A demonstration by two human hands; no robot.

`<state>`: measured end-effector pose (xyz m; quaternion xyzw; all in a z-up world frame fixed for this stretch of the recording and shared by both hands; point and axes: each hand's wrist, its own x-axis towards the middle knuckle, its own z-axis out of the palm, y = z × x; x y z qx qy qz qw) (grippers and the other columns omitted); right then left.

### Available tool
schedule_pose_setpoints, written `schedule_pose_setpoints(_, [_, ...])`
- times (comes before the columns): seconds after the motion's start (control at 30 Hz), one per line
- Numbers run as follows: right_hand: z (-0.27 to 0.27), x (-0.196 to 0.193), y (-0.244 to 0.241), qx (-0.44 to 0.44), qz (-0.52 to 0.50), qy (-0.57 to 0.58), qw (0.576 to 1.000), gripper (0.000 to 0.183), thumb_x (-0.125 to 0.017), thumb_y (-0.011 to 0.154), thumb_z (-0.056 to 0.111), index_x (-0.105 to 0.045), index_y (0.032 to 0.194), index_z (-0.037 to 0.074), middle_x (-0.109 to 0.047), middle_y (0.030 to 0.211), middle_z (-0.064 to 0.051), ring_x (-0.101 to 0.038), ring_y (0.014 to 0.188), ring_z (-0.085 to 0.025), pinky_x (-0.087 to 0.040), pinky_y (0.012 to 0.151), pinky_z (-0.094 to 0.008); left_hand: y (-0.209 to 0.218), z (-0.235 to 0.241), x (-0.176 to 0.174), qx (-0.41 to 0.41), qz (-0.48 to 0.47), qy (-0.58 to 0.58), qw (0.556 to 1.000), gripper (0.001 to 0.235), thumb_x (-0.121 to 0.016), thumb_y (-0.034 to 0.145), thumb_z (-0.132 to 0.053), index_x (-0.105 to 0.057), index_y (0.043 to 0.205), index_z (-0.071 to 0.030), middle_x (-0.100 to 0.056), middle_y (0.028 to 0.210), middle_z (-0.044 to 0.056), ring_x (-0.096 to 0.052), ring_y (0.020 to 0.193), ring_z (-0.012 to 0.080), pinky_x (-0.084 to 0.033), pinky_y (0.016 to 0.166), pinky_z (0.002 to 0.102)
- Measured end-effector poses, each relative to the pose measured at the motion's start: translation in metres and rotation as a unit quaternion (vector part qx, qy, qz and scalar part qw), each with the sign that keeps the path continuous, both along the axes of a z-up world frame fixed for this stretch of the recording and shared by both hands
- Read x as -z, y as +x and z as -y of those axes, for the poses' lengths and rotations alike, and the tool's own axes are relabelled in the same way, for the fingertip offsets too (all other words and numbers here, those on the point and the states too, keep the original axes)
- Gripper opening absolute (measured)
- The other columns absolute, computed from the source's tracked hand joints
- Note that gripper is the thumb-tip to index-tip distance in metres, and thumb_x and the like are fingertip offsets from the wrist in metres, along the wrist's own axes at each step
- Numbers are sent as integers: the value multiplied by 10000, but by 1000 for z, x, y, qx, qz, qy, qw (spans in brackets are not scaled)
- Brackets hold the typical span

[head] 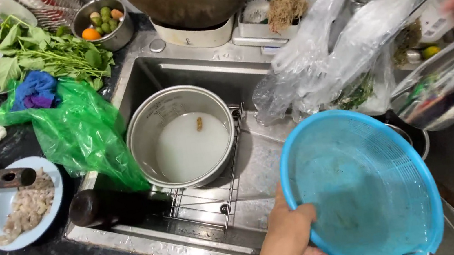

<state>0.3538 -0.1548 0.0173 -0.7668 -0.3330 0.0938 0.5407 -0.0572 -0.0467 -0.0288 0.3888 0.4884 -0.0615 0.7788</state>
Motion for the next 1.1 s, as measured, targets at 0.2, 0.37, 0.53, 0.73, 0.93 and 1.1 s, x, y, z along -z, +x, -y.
schedule_pose_setpoints(0.2, [-37, -20, -87, -1, 131, -64, 989, 350, -538, 1229, 319, -708, 1230, 13, -706, 1005, -140, -587, 787, -129, -493, 735, -261, 18, -8, -14, 118, -14, 86, 989, 804, -593, 785, -254, -348, 1550, -273, -660, 1267, 119, -732, 926, 299, -650, 562, 452])
schedule_pose_setpoints(0.37, [-39, -38, -66, -23, 97, -8, 995, 321, -502, 1199, 303, -664, 1217, 26, -672, 1039, -63, -582, 790, -83, -461, 682, -235, 32, -12, -11, 179, -23, 141, 973, 707, -588, 792, -324, -474, 1475, -182, -697, 1169, 157, -736, 886, 319, -634, 523, 426])
schedule_pose_setpoints(0.53, [-36, -39, -67, -5, 3, 34, 999, 268, -482, 1117, 266, -633, 1177, 53, -663, 1011, -3, -539, 704, -40, -421, 549, -208, 47, -14, 23, 244, -39, 249, 937, 569, -527, 819, -402, -668, 1249, -57, -739, 1062, 234, -719, 963, 376, -582, 781, 468])
schedule_pose_setpoints(0.73, [-28, -42, -202, 96, -100, 242, 960, 195, -602, 1083, 185, -680, 1205, 55, -713, 1053, -89, -671, 861, -123, -542, 718, -247, 104, -12, 4, 351, -57, 381, 854, 555, -564, 865, -452, -770, 1080, 16, -677, 1190, 289, -641, 1156, 428, -491, 1022, 477])
schedule_pose_setpoints(0.93, [5, 129, -205, 228, -435, 356, 795, 39, -626, 931, 71, -649, 962, 68, -689, 894, -49, -666, 755, -174, -553, 672, -345, 144, 10, -24, 431, -18, 479, 764, 392, -602, 857, -425, -784, 1054, -140, -734, 1146, 150, -693, 1090, 340, -549, 901, 456])
schedule_pose_setpoints(1.1, [-19, 98, -217, 261, -491, 341, 758, 150, -678, 965, 188, -632, 901, 61, -663, 827, -57, -645, 698, -206, -548, 624, -390, 149, 0, -26, 443, -20, 582, 681, 304, -548, 983, -317, -694, 1153, -111, -749, 1092, 161, -724, 1022, 352, -571, 838, 474])
